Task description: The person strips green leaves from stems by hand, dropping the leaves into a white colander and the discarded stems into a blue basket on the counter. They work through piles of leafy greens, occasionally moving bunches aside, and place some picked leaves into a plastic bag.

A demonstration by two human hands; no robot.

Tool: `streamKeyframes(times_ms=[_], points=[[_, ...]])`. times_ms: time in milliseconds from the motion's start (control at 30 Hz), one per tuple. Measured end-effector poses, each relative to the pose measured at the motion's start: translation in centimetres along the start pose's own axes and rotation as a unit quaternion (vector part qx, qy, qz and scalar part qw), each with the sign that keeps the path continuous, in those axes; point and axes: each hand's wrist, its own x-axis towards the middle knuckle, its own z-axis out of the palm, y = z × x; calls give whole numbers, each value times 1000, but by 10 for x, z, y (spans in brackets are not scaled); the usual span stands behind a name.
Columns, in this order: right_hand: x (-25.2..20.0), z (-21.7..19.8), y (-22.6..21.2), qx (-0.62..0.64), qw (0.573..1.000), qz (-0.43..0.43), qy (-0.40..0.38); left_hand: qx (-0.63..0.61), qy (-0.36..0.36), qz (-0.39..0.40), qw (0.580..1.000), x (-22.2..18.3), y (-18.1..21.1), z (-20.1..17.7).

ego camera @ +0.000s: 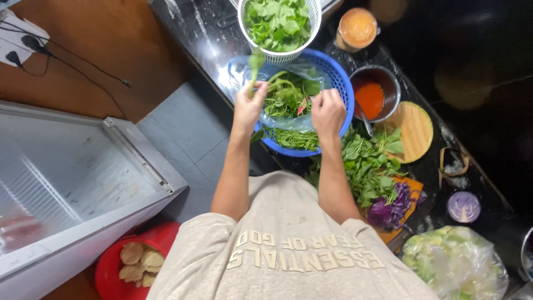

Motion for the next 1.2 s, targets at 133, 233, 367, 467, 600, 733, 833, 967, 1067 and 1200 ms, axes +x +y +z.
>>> streamKeyframes(times_ms=[133, 233, 367, 467, 600, 733, 833, 967, 1067, 1200], points=[[-2, 1, 16, 74, 995, 50, 45, -153, 6, -67, 986, 1, 5, -12], [-2, -2, 4, 191, 974, 118, 16, -214, -64, -101, 970, 3, -2, -7], [9, -18, -33, 336, 933, 127, 1, -226, -89, -111, 964, 7, -9, -2], [17, -29, -48, 338, 937, 84, 30, -203, -88, -106, 969, 5, -4, 1], [31, -28, -42, 250, 967, 52, 23, -132, -101, -82, 983, 0, 14, 4], [26, -24, -26, 213, 977, 29, -8, -139, -110, -92, 980, 2, 23, 6], [17, -14, -13, 238, 971, 28, -15, -172, -114, -73, 976, 4, 8, 8], [5, -4, -3, 367, 917, 153, 42, -255, -130, -128, 950, 10, -14, 12], [9, -15, -12, 420, 878, 226, 29, -275, -141, -160, 938, 10, -17, 17], [9, -14, -6, 435, 878, 187, -69, -339, -199, -193, 899, 3, 0, 26]])
